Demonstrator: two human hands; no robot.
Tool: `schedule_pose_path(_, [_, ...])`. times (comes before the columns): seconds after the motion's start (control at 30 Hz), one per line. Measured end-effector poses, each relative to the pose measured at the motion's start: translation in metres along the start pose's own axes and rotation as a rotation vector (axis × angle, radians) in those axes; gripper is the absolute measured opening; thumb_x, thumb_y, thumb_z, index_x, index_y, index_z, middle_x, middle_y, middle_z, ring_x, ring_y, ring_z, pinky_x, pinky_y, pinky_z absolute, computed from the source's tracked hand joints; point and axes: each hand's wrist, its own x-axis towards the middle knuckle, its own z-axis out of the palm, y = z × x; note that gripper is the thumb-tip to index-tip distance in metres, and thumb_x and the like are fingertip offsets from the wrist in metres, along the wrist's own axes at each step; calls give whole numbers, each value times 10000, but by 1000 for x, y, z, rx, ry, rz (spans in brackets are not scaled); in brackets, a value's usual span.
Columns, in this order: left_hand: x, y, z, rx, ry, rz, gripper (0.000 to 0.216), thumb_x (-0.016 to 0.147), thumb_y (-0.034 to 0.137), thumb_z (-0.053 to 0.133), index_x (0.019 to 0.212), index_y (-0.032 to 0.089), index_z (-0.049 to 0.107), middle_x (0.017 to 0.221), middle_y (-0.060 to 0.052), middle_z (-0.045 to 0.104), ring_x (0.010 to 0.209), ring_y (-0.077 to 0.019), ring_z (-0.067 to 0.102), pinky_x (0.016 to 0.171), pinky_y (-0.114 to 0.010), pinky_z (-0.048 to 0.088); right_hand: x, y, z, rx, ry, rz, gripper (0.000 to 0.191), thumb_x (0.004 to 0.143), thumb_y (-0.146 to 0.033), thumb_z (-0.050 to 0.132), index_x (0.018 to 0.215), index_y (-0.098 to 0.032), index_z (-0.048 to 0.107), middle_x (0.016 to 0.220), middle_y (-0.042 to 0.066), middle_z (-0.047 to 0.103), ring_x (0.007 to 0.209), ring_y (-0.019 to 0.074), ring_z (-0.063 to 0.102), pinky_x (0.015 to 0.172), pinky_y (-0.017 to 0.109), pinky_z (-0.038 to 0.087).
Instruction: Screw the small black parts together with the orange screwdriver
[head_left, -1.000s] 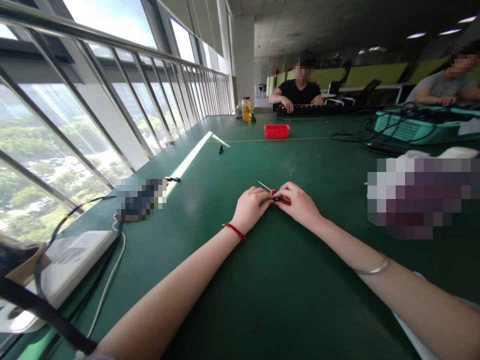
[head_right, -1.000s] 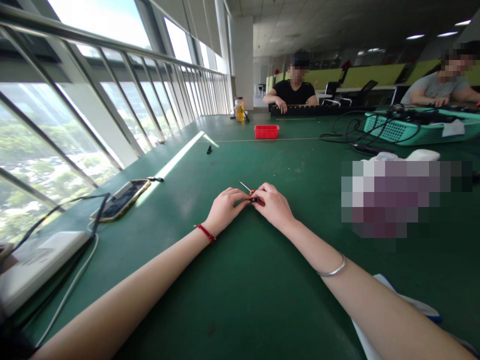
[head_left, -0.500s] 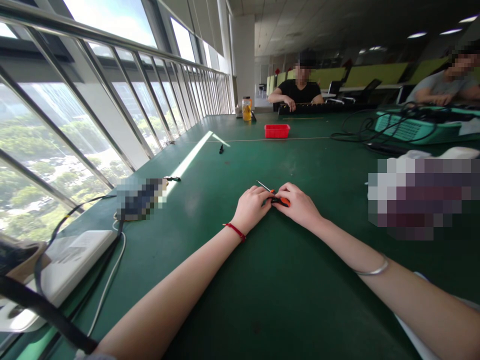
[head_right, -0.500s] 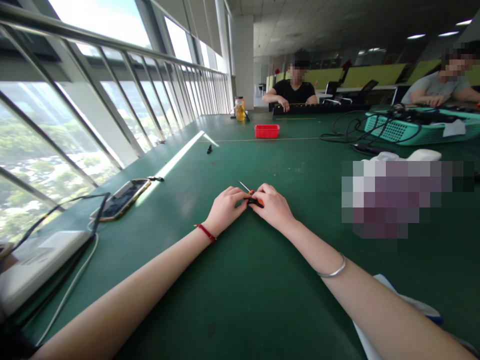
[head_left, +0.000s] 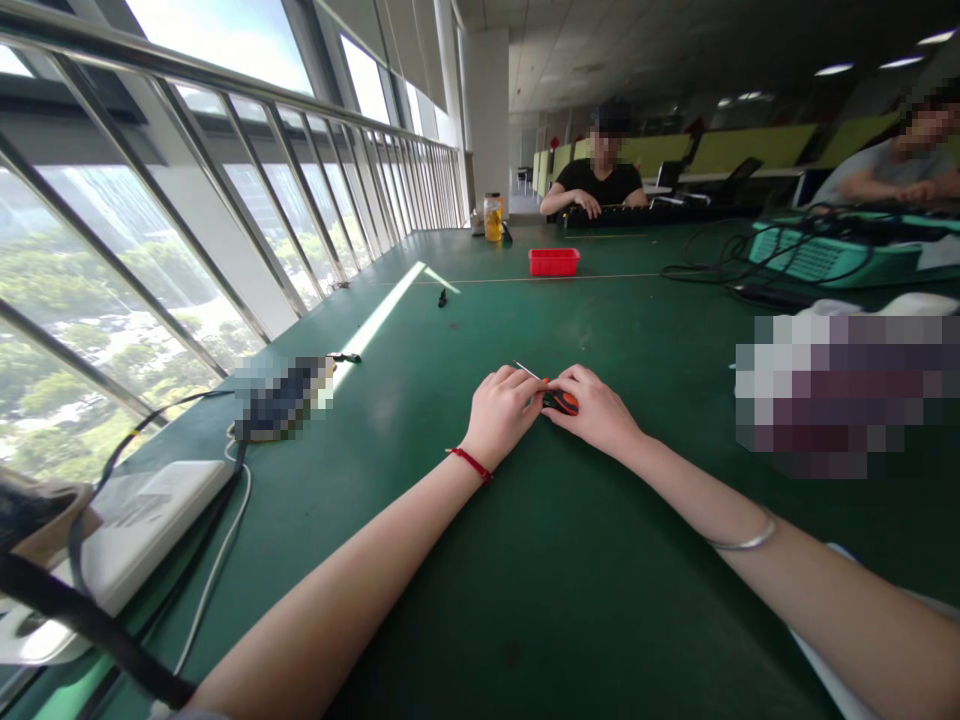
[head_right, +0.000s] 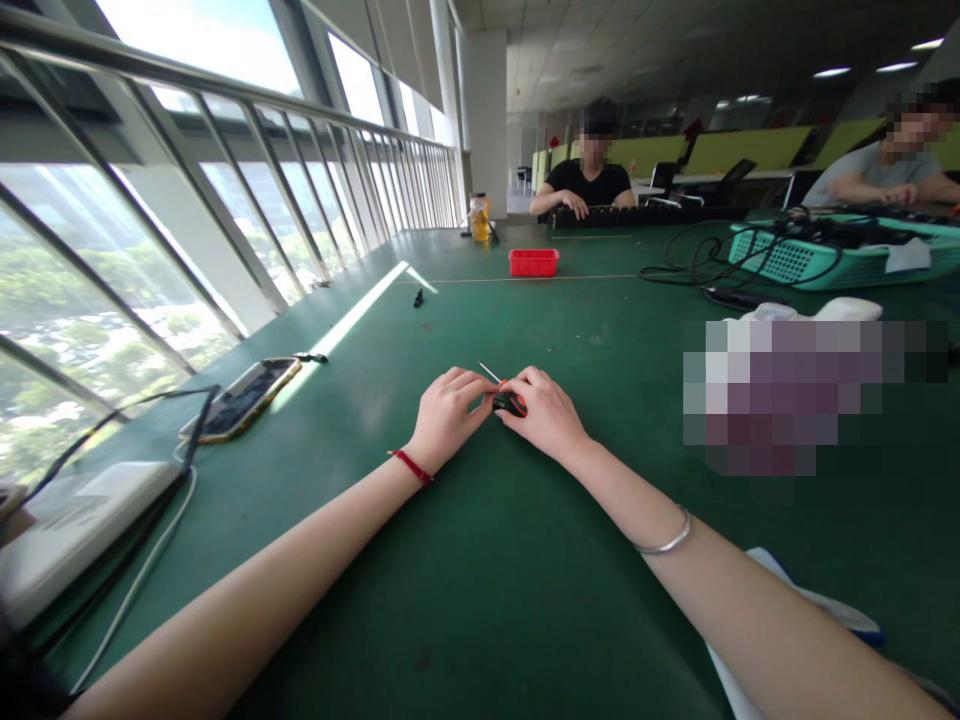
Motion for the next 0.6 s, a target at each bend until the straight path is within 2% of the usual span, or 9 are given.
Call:
schedule_pose_path(0.1, [0, 0, 0, -8, 2, 16, 136, 831, 143, 526, 873, 195, 645, 894, -20, 659, 825, -155, 543, 732, -275, 462, 1, -2, -2, 59, 77, -43, 340, 751, -277, 587, 1081, -203, 568, 1028, 72, 559, 942, 217, 556, 820, 344, 460])
schedule_pose_path(0.33, [0, 1, -2, -11, -13, 21, 130, 847, 148, 498, 850, 190, 621, 888, -29, 638, 815, -154, 539, 731, -270, 466, 2, -3, -5, 45, 179, -132, 131, 778, -230, 546, 894, -213, 604, 944, 64, 591, 911, 216, 560, 814, 349, 436])
schedule_pose_path(0.6, [0, 2, -2, -5, -11, 29, 150, 862, 145, 467, 861, 184, 611, 883, -37, 625, 824, -155, 536, 734, -273, 470, 2, -2, -5, 46, 226, -165, 117, 793, -191, 532, 848, -212, 633, 901, 56, 609, 874, 205, 554, 784, 343, 439])
